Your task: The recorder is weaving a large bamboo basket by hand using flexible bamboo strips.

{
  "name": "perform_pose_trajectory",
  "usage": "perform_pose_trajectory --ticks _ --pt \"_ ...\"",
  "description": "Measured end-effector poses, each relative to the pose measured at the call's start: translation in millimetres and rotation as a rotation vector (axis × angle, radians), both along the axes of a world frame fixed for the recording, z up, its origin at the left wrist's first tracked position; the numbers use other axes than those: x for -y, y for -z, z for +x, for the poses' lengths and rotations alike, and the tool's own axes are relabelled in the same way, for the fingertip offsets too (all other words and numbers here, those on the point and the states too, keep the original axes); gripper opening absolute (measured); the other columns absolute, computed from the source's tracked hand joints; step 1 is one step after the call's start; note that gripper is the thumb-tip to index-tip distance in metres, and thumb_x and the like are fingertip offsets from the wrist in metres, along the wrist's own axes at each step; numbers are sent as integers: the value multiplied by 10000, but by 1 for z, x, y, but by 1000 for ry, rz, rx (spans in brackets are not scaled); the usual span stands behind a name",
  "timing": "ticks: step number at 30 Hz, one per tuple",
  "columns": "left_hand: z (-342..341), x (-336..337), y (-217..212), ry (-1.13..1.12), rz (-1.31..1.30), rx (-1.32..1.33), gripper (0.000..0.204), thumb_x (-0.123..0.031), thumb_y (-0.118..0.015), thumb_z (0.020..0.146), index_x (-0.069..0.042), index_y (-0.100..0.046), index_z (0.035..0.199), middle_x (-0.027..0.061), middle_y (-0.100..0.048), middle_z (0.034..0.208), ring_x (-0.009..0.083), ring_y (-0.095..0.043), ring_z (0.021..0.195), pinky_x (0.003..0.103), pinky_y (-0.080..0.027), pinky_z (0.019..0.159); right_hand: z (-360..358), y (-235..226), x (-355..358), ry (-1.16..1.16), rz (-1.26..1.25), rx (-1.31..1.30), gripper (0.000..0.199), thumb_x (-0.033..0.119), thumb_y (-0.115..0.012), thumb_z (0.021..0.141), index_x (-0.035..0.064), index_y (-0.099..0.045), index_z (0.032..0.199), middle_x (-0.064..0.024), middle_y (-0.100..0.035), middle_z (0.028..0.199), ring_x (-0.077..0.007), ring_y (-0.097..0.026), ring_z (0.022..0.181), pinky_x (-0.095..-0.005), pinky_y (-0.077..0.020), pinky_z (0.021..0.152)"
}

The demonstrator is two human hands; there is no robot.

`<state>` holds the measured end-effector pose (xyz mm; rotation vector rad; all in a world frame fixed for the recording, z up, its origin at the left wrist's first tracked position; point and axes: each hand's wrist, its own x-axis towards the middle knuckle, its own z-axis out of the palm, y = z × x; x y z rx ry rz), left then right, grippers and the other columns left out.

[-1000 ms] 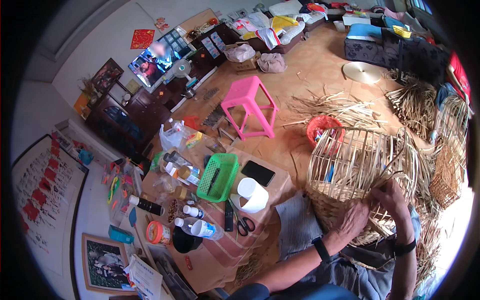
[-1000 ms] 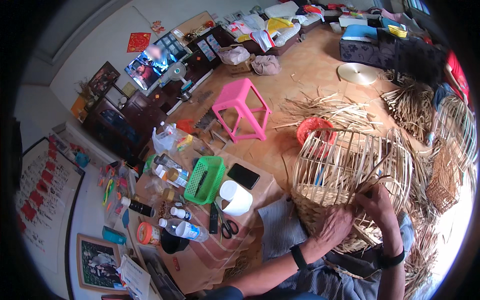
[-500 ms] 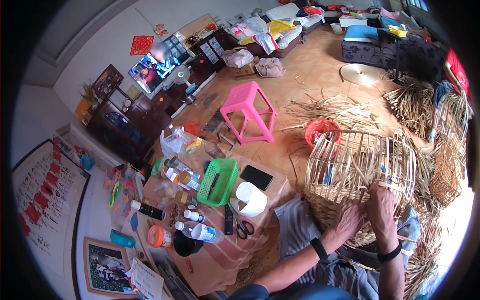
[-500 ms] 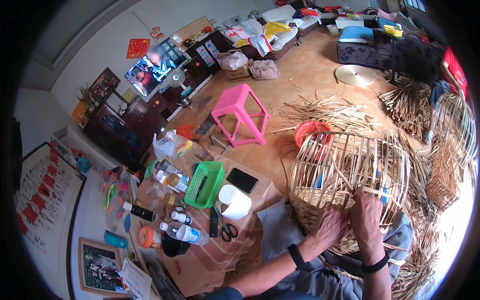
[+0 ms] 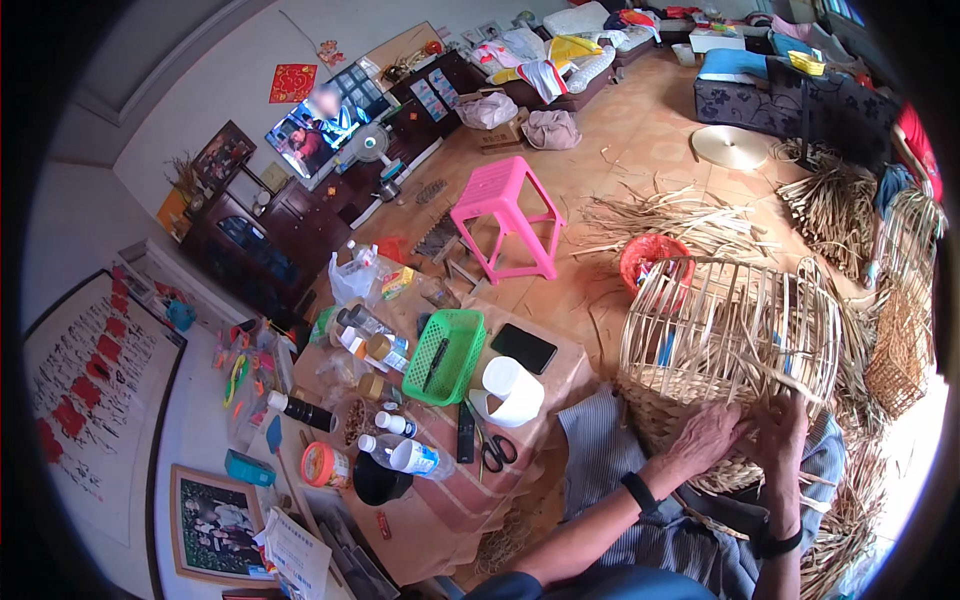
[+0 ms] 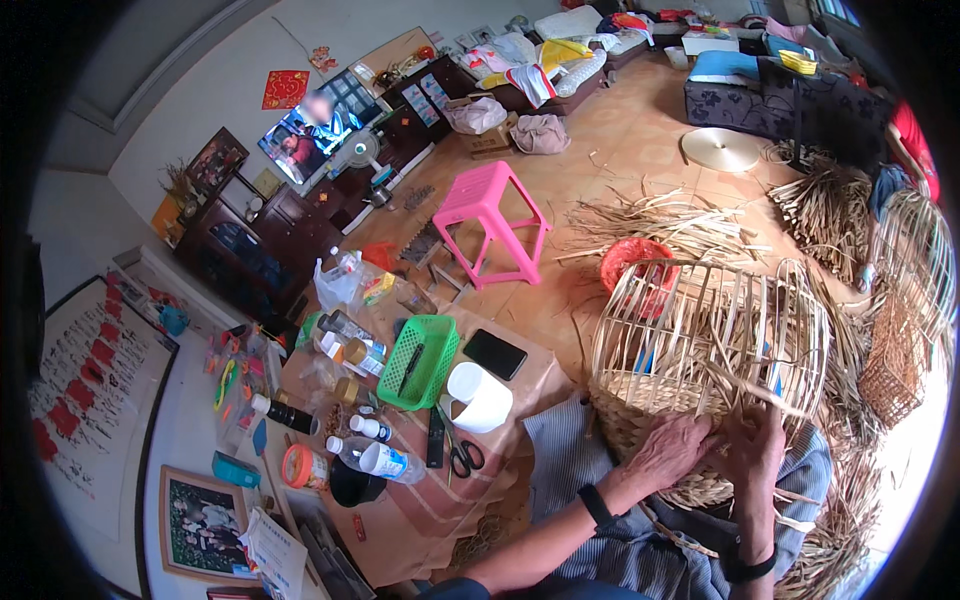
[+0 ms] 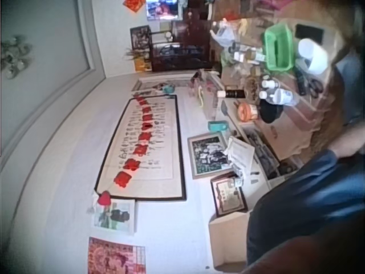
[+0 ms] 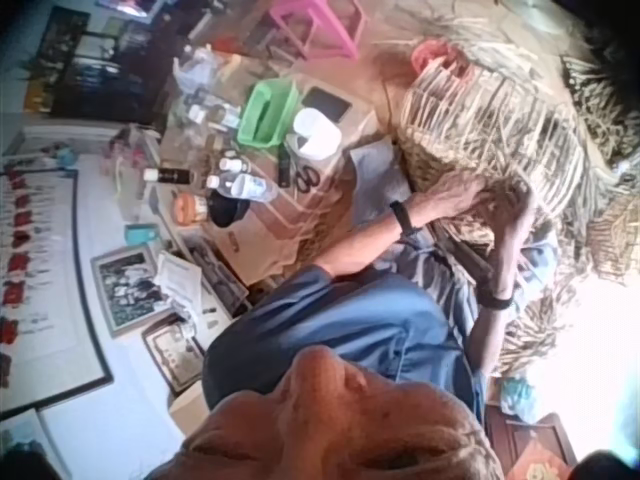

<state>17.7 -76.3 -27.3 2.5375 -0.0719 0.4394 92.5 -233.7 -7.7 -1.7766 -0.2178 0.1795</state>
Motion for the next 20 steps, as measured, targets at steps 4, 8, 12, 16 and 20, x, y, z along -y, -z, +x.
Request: perform_pose_trajectory --ticks 4,8,12,16,20 --pt "-3 -3 -6 8 -58 15 387 -392 -629 1111 -53 -558 936 191 -653 796 415 -691 822 525 -531 796 -26 23 21 -36 505 -61 296 7 -769 1008 27 -631 1269 -94 -763 956 -73 -599 555 -200 -453 472" --pt "-5 3 -13 -59 -32 151 345 -366 -645 1102 -55 -587 963 173 -658 793 402 -687 810 508 -531 797 -2 21 25 -6 858 -297 247 -8 -722 1037 13 -643 1270 -102 -767 906 -87 -566 497 -209 -428 437" --pt "-1 0 -19 -93 -102 192 286 -301 -658 1089 -66 -619 932 151 -650 772 368 -680 780 483 -530 772 2 8 24 7 782 -387 169 41 -726 1057 42 -644 1205 -30 -707 838 -56 -533 544 -190 -396 484" --pt "2 6 -13 -169 -41 197 262 -229 -666 1061 -75 -647 849 133 -650 748 344 -676 746 474 -533 752 -26 12 32 -99 656 -306 229 104 -789 1035 58 -610 1171 41 -627 793 -33 -492 571 -186 -370 505" --pt "-2 15 -5 -187 -67 235 285 -213 -676 1045 -72 -630 800 124 -618 718 354 -664 710 484 -537 717 -65 18 48 -143 675 -397 391 164 -840 1007 58 -557 1256 61 -631 810 -26 -491 578 -199 -355 475"
